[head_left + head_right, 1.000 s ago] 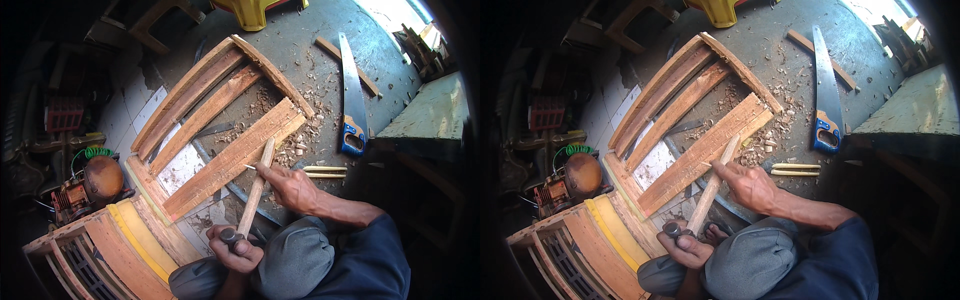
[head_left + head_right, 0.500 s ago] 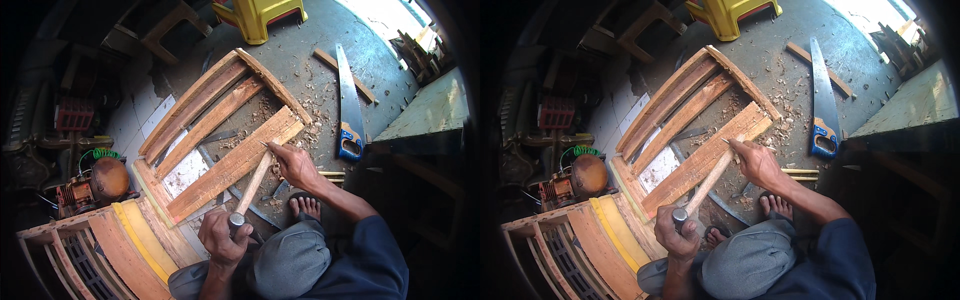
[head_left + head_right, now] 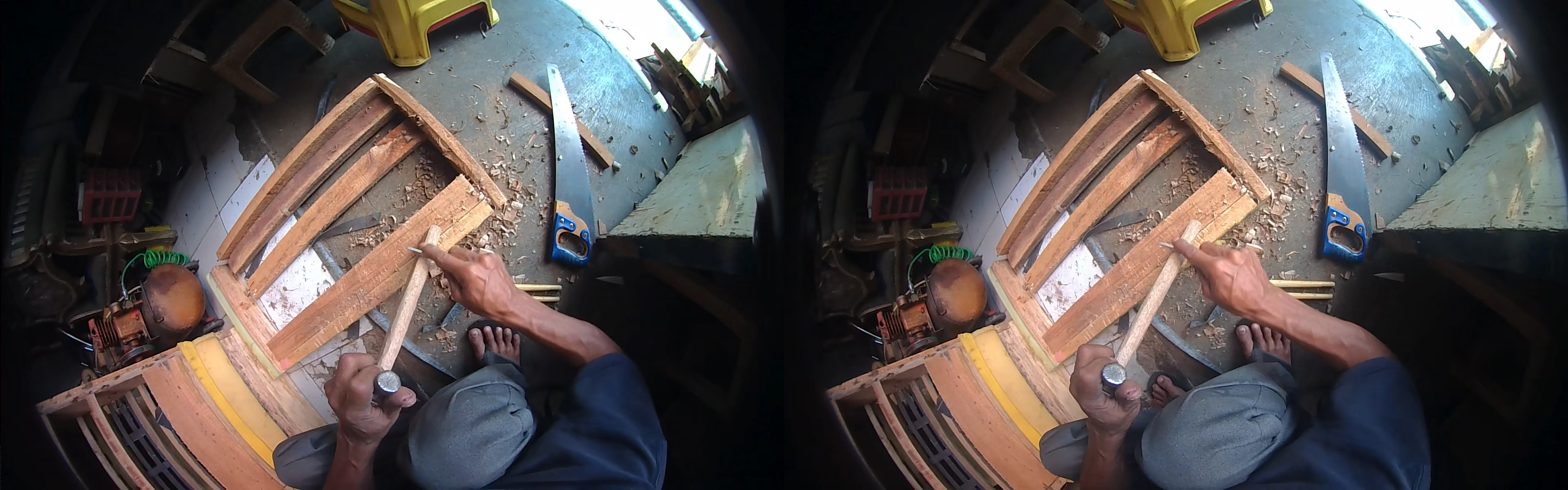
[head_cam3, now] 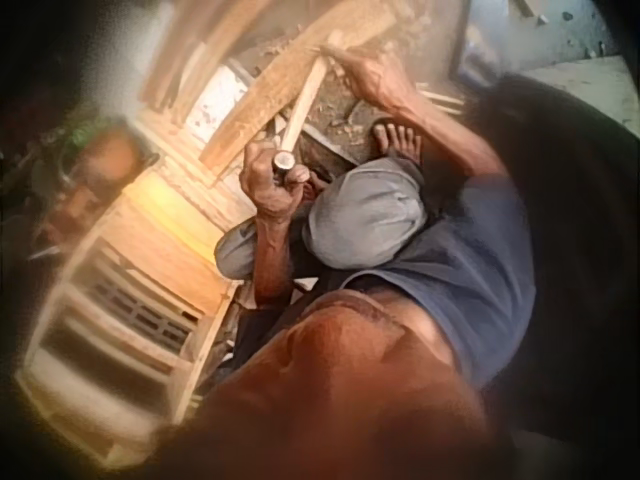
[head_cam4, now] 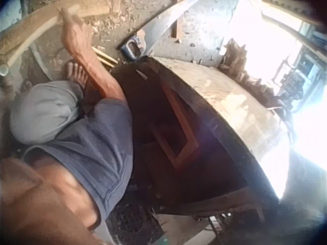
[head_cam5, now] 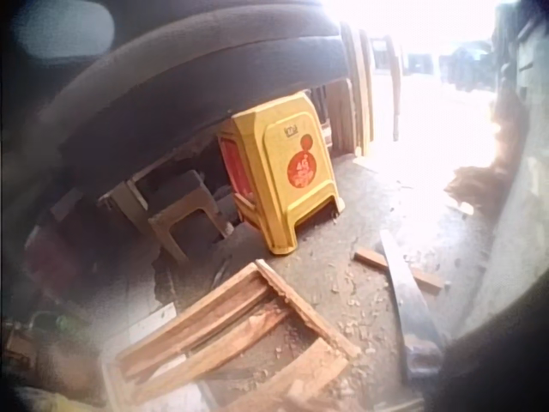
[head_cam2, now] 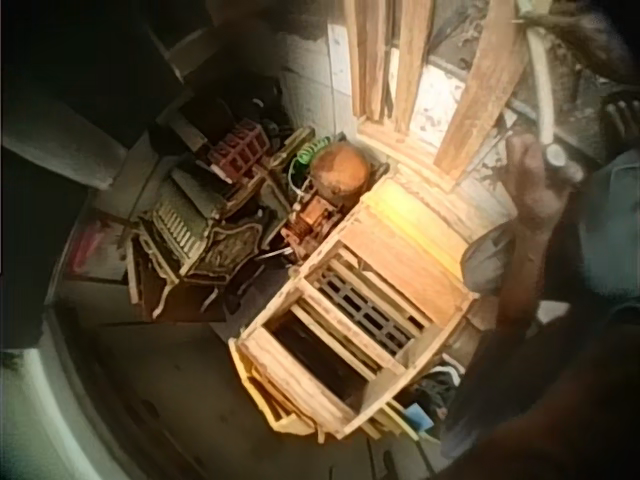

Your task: The person sits on the floor and uses a knife to shave and shape a small piece of wood held in the left hand. The person repeatedly shaves the wood, occasionally pauses to inspect it, and continues refining its shape.

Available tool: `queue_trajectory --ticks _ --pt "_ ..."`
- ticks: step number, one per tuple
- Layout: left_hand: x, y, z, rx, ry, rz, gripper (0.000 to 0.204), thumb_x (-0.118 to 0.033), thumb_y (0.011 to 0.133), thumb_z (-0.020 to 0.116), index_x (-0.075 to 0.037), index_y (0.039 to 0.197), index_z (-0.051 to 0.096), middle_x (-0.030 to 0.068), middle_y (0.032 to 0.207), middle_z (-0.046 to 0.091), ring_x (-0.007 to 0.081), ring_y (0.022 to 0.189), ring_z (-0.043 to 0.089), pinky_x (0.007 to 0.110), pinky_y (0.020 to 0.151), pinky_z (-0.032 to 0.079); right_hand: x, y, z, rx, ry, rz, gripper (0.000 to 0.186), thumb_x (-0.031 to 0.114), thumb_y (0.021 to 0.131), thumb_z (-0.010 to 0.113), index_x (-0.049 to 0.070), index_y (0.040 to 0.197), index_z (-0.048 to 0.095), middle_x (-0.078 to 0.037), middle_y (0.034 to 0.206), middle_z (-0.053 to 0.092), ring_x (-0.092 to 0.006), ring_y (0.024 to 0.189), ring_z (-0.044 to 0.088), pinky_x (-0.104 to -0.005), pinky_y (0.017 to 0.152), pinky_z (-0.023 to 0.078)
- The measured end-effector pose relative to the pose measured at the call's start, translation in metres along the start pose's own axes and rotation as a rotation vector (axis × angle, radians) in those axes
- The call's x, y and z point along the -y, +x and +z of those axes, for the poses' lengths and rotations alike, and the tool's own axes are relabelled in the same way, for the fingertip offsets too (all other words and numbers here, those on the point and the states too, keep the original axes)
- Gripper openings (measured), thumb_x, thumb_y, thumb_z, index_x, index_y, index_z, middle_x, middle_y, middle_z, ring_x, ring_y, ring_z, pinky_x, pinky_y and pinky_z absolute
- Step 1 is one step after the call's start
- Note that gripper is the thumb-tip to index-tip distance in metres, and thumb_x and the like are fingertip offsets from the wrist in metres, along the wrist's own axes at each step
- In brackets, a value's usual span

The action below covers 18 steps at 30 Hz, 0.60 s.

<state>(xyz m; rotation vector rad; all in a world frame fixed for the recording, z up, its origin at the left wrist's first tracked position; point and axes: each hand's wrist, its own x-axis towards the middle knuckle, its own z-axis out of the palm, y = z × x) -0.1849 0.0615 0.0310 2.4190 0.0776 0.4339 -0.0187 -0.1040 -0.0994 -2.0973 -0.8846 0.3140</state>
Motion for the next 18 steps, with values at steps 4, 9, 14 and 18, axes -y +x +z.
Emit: queue_trajectory --ticks 4,9,14,18 --pt "0.003 -0.005 0.002 -0.046 -0.015 -0.043 0.058 -0.058 0.093 0.066 -0.004 0.104 0.050 0.0127 0.081 0.054 0.0220 0.065 0.052 0.034 0.054 0.040 0.019 0.000 0.016 -0.062 0.035 -0.015 0.058 -0.001 0.083 0.058 0.010 0.140 0.058 -0.013 0.081 0.066 -0.0304 0.054 0.064 -0.0411 0.047 0.054" --pt "0.010 0.003 -0.019 0.081 0.062 -0.036 0.077 -0.080 0.079 0.061 -0.006 0.099 0.060 0.0109 0.082 0.053 0.0231 0.066 0.054 0.035 0.054 0.044 0.023 0.016 -0.003 -0.024 0.044 -0.059 0.056 0.002 0.083 0.059 0.020 0.137 0.061 -0.012 0.082 0.069 -0.0303 0.057 0.066 -0.0436 0.046 0.052" --pt "-0.002 0.018 -0.009 0.030 0.009 0.006 0.077 -0.084 0.075 0.060 -0.008 0.073 0.065 0.0057 0.079 0.051 0.0197 0.060 0.055 0.034 0.049 0.045 -0.042 0.033 0.009 0.038 -0.096 0.124 0.048 0.006 0.089 0.053 0.014 0.136 0.061 -0.017 0.094 0.070 -0.0401 0.079 0.070 -0.0504 0.066 0.056" --pt "-0.007 0.024 0.001 0.046 -0.009 0.116 0.066 -0.064 0.098 0.047 -0.009 0.066 0.064 0.0039 0.078 0.052 0.0187 0.058 0.052 0.034 0.049 0.043 -0.027 0.014 0.014 0.050 -0.100 0.133 0.056 0.002 0.083 0.058 0.013 0.137 0.060 -0.015 0.094 0.070 -0.0376 0.071 0.069 -0.0473 0.059 0.057"
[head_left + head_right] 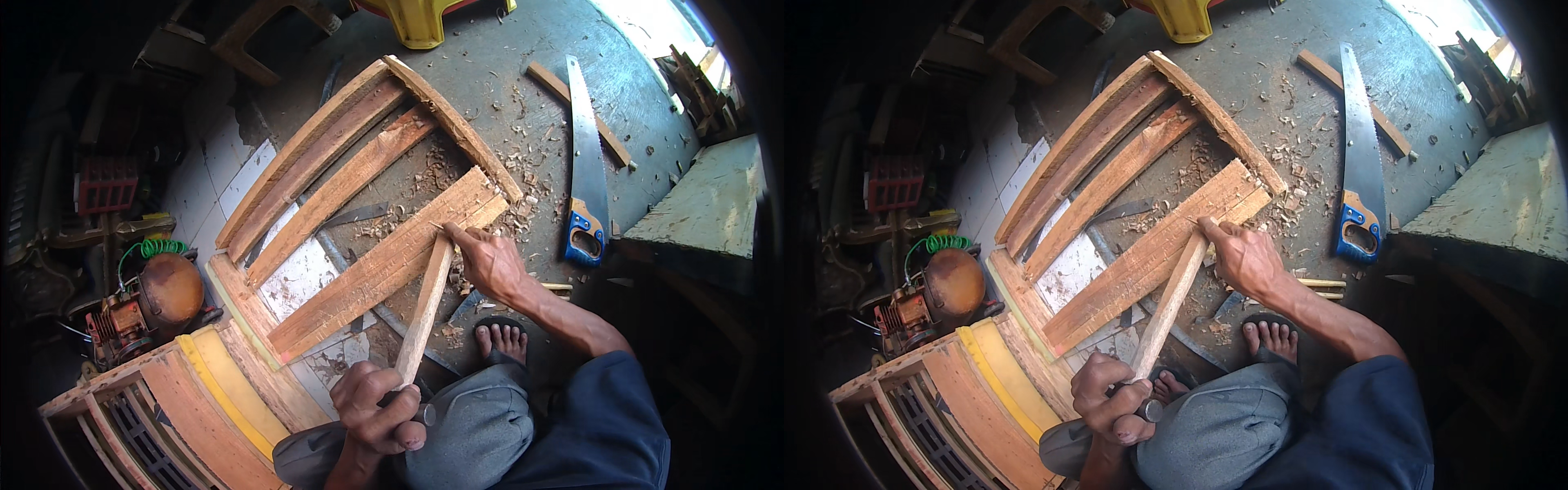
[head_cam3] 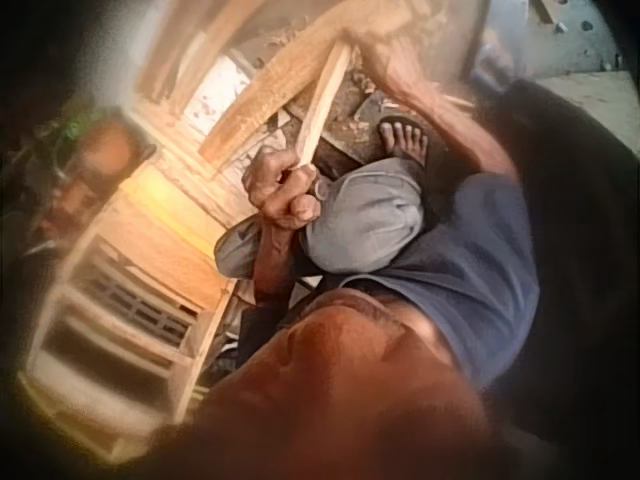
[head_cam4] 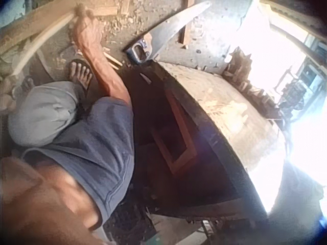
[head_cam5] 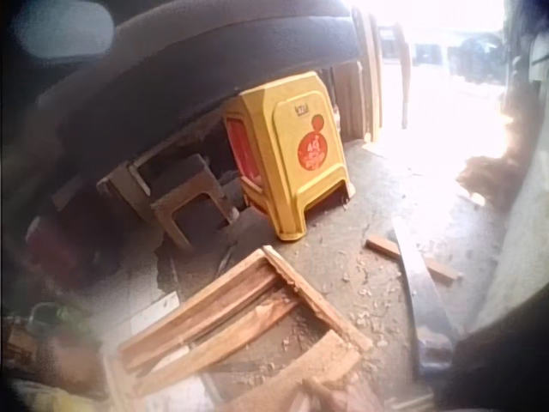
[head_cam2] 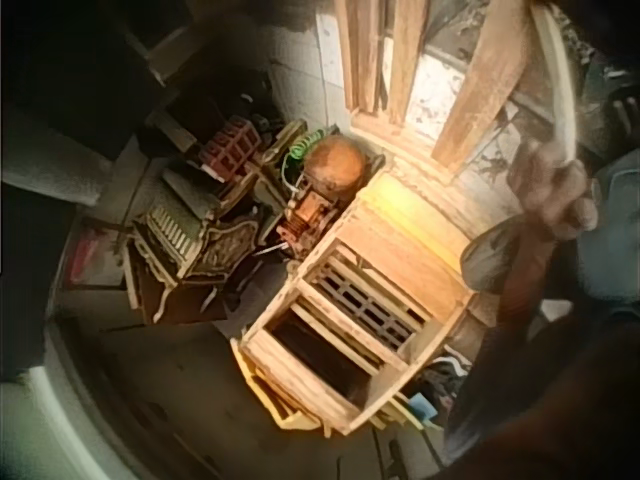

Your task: The person sits on the floor and uses a knife to shave and shape a small piece of wood held in the left hand. The person repeatedly shaves the wood, occasionally pauses to inspect it, and continues refining its shape.

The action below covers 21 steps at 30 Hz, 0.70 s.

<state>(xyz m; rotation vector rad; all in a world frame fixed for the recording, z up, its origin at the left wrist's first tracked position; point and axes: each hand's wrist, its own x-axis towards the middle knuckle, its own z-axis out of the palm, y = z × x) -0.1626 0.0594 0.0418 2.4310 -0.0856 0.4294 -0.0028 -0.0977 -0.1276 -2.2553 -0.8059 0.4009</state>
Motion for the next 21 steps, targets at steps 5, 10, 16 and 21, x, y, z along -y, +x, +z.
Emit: queue_trajectory --ticks 5,10,16,21 --pt "0.001 -0.003 -0.007 -0.002 0.067 -0.006 0.047 -0.034 0.099 0.048 -0.011 0.061 0.063 0.0016 0.070 0.054 0.0194 0.054 0.054 0.035 0.050 0.045 0.057 -0.031 -0.046 0.153 0.107 -0.202 0.069 0.001 0.075 0.063 0.015 0.142 0.056 -0.013 0.095 0.070 -0.0302 0.060 0.069 -0.0433 0.050 0.057" --pt "0.005 0.010 -0.011 0.113 0.069 0.127 0.040 -0.028 0.095 0.053 -0.012 0.060 0.062 0.0028 0.066 0.055 0.0199 0.053 0.055 0.035 0.050 0.045 0.029 -0.020 -0.022 0.107 -0.028 -0.032 0.061 0.003 0.078 0.063 0.010 0.138 0.058 -0.015 0.100 0.070 -0.0353 0.066 0.070 -0.0441 0.053 0.057" --pt "0.003 0.013 -0.010 0.100 0.055 0.138 0.037 -0.025 0.093 0.055 -0.011 0.059 0.061 0.0021 0.067 0.053 0.0195 0.052 0.054 0.035 0.050 0.045 -0.014 -0.002 -0.025 0.125 -0.070 0.025 0.054 0.006 0.080 0.062 0.012 0.134 0.059 -0.017 0.098 0.070 -0.0386 0.067 0.070 -0.0487 0.058 0.058" --pt "0.009 0.009 -0.015 0.127 0.065 0.141 0.035 -0.025 0.091 0.057 -0.012 0.059 0.061 0.0012 0.068 0.054 0.0188 0.057 0.056 0.035 0.052 0.047 0.055 -0.040 -0.050 0.208 0.135 -0.156 0.061 0.007 0.079 0.066 0.011 0.139 0.056 -0.017 0.098 0.070 -0.0371 0.069 0.070 -0.0475 0.059 0.058"
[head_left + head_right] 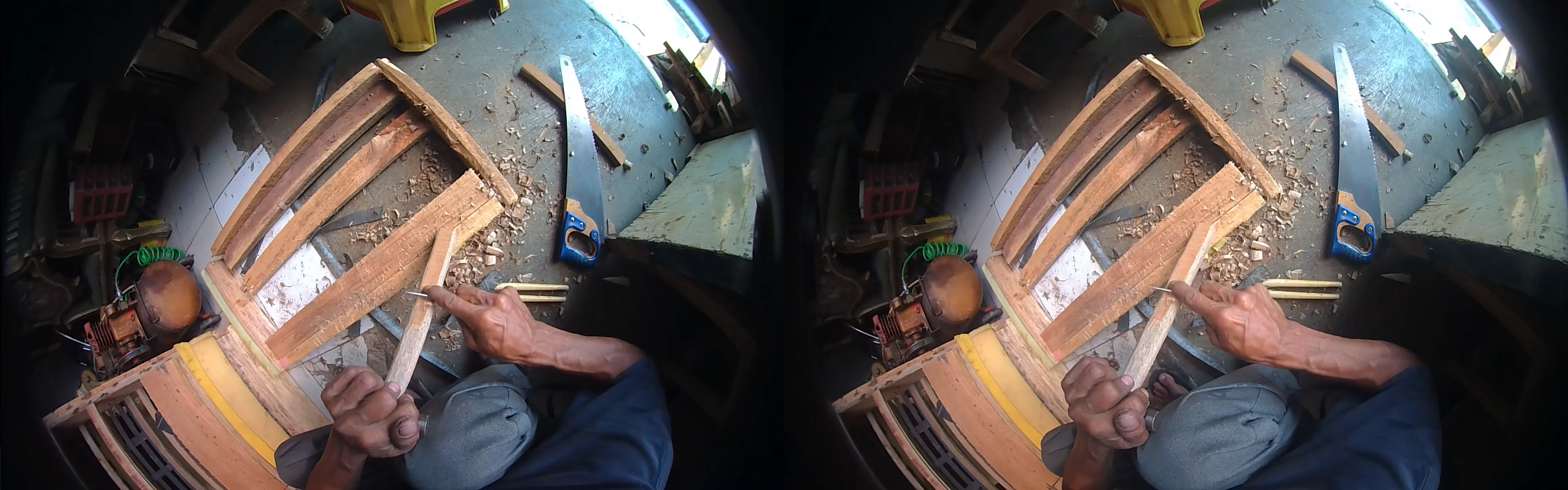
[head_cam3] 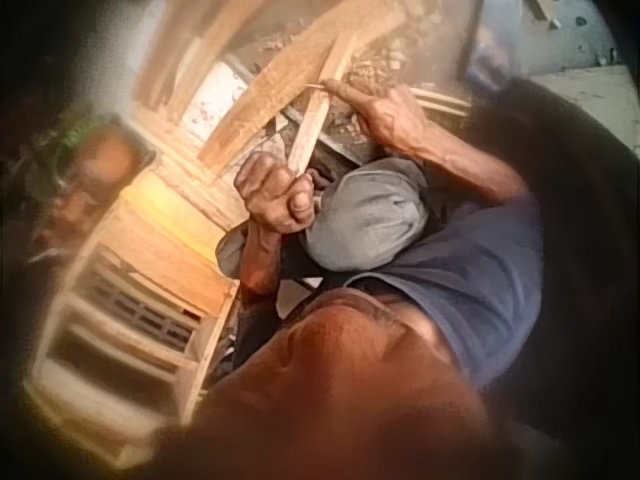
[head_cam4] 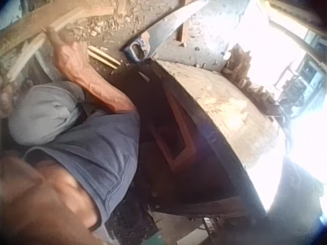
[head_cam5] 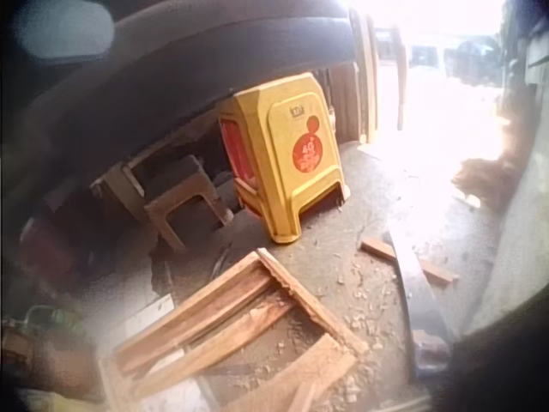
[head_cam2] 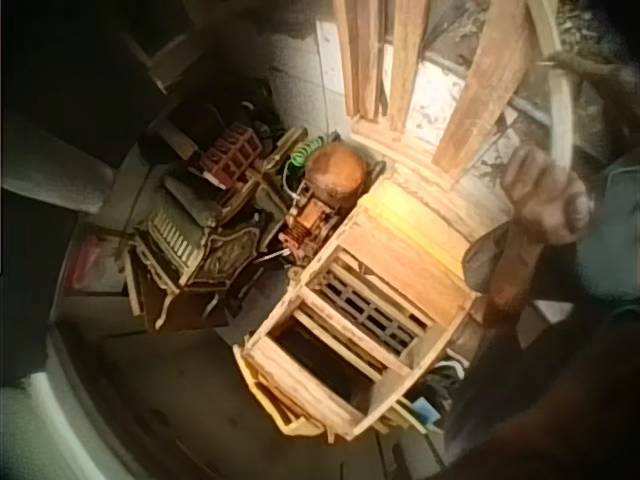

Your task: The person sits on the floor and uses a knife to shave and shape a small piece of wood held in the left hand. The person repeatedly shaves the wood, occasionally pauses to inspect it, and continues refining its shape.

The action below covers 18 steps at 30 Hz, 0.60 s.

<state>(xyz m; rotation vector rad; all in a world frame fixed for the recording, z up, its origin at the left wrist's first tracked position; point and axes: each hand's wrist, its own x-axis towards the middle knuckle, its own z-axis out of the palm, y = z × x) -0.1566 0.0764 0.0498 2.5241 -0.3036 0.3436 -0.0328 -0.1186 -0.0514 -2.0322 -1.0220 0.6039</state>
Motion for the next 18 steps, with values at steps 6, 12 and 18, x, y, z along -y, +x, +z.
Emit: queue_trajectory --ticks 6,12,18 --pt "0.004 0.005 0.000 -0.018 -0.002 0.010 0.035 -0.027 0.092 0.056 -0.012 0.061 0.062 -0.0003 0.066 0.054 0.0182 0.058 0.053 0.035 0.054 0.045 -0.014 0.016 0.012 -0.181 -0.064 -0.033 0.073 0.001 0.073 0.067 0.013 0.144 0.055 -0.009 0.086 0.066 -0.0279 0.059 0.066 -0.0391 0.048 0.054" --pt "-0.002 -0.003 0.001 -0.030 0.041 0.003 0.037 -0.026 0.093 0.053 -0.012 0.060 0.061 0.0000 0.068 0.056 0.0182 0.058 0.052 0.036 0.056 0.042 -0.038 0.037 0.007 -0.195 -0.145 0.199 0.059 0.000 0.080 0.060 0.010 0.138 0.059 -0.018 0.084 0.065 -0.0352 0.068 0.069 -0.0431 0.056 0.056" --pt "-0.016 -0.015 0.006 -0.076 0.059 -0.217 0.037 -0.029 0.102 0.044 -0.016 0.071 0.060 0.0004 0.082 0.054 0.0229 0.085 0.051 0.039 0.076 0.042 0.020 0.003 0.007 -0.120 0.036 0.037 0.068 -0.002 0.077 0.063 0.012 0.142 0.055 -0.013 0.087 0.065 -0.0339 0.064 0.067 -0.0451 0.056 0.057"
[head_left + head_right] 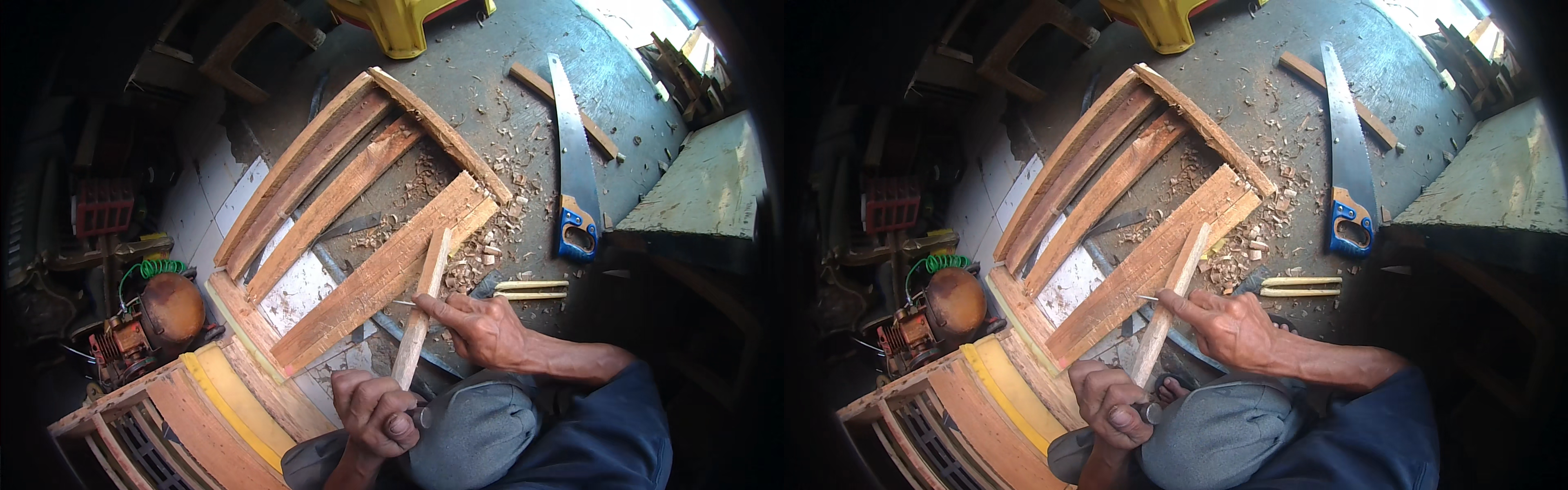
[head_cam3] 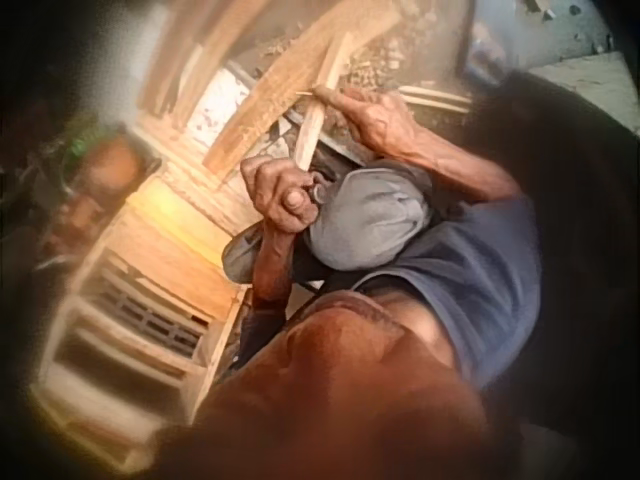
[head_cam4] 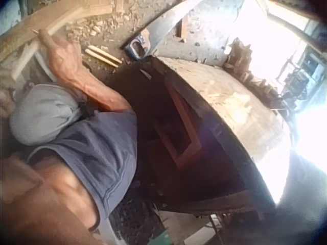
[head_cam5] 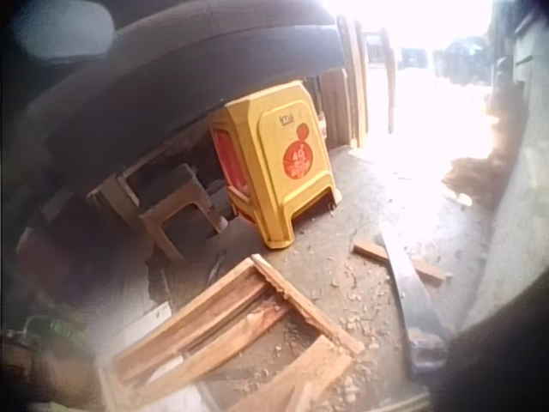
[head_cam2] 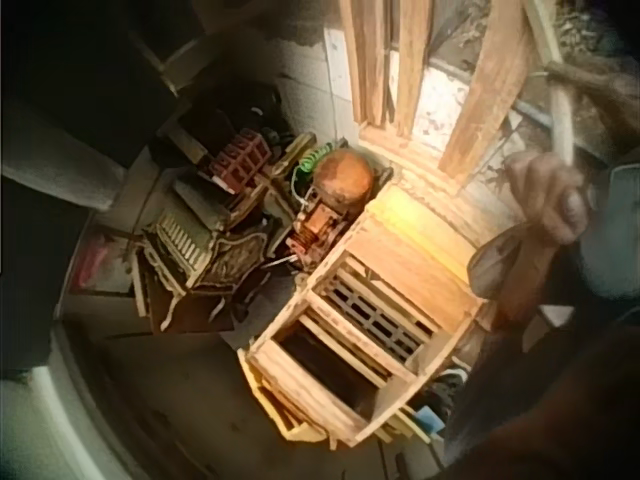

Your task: The person sits on the floor and uses a knife to shave and shape a small piece of wood held in the left hand. The person repeatedly shaves the wood, occasionally pauses to inspect it, and continues refining its shape.

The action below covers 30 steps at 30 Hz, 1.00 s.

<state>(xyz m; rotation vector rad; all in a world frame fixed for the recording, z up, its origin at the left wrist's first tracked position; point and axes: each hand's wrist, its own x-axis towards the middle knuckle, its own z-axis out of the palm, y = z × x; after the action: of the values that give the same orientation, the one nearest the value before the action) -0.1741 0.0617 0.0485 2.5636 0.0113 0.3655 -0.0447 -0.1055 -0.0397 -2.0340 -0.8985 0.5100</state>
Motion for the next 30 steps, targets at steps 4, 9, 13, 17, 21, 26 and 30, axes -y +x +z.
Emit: queue_trajectory --ticks 4,9,13,17,21,26,30 --pt "-0.004 -0.003 0.008 -0.070 -0.014 -0.045 0.041 -0.033 0.106 0.038 -0.016 0.075 0.059 0.0029 0.088 0.052 0.0240 0.086 0.049 0.040 0.077 0.042 -0.070 0.023 0.026 -0.113 -0.119 0.157 0.057 0.004 0.084 0.059 0.011 0.141 0.055 -0.018 0.099 0.070 -0.0361 0.066 0.070 -0.0474 0.057 0.058" --pt "-0.006 -0.010 0.006 -0.046 -0.001 -0.148 0.043 -0.031 0.106 0.036 -0.014 0.072 0.055 0.0039 0.084 0.054 0.0250 0.086 0.049 0.040 0.077 0.042 -0.022 0.002 0.006 0.035 -0.059 0.043 0.062 -0.001 0.082 0.059 0.011 0.142 0.054 -0.015 0.090 0.068 -0.0320 0.062 0.069 -0.0444 0.054 0.058" --pt "-0.010 0.002 0.009 -0.049 -0.006 -0.164 0.052 -0.032 0.110 0.026 -0.010 0.068 0.048 0.0066 0.078 0.046 0.0249 0.080 0.043 0.040 0.074 0.038 -0.055 0.017 0.033 -0.075 -0.142 0.105 0.070 -0.002 0.080 0.061 0.012 0.147 0.049 -0.016 0.093 0.068 -0.0306 0.062 0.068 -0.0420 0.052 0.058" --pt "-0.008 -0.006 0.008 -0.054 0.024 -0.221 0.051 -0.030 0.109 0.024 -0.010 0.067 0.045 0.0068 0.078 0.044 0.0244 0.079 0.042 0.040 0.073 0.037 -0.004 0.003 0.017 -0.049 0.092 -0.140 0.070 -0.003 0.077 0.060 0.011 0.145 0.053 -0.014 0.088 0.068 -0.0295 0.063 0.068 -0.0413 0.052 0.058" --pt "-0.012 -0.007 0.012 -0.129 0.011 -0.285 0.052 -0.031 0.110 0.023 -0.009 0.068 0.043 0.0081 0.081 0.041 0.0227 0.078 0.041 0.037 0.071 0.036 0.002 0.003 0.019 -0.111 0.092 -0.094 0.073 -0.004 0.076 0.063 0.013 0.147 0.051 -0.013 0.086 0.066 -0.0304 0.067 0.069 -0.0426 0.054 0.057" --pt "-0.013 -0.008 0.025 -0.302 -0.085 -0.407 0.048 -0.032 0.111 0.019 -0.006 0.077 0.041 0.0107 0.089 0.041 0.0201 0.079 0.042 0.034 0.071 0.037 -0.005 0.005 0.027 -0.117 0.142 -0.039 0.068 -0.005 0.077 0.063 0.012 0.143 0.055 -0.015 0.083 0.065 -0.0325 0.061 0.066 -0.0424 0.057 0.058" --pt "-0.011 -0.006 0.032 -0.425 -0.130 -0.403 0.041 -0.030 0.111 0.018 -0.003 0.090 0.042 0.0203 0.106 0.048 0.0275 0.095 0.051 0.043 0.084 0.049 -0.051 0.018 0.049 -0.289 0.019 0.101 0.063 -0.006 0.079 0.060 0.009 0.140 0.057 -0.016 0.082 0.064 -0.0327 0.063 0.066 -0.0439 0.057 0.057"
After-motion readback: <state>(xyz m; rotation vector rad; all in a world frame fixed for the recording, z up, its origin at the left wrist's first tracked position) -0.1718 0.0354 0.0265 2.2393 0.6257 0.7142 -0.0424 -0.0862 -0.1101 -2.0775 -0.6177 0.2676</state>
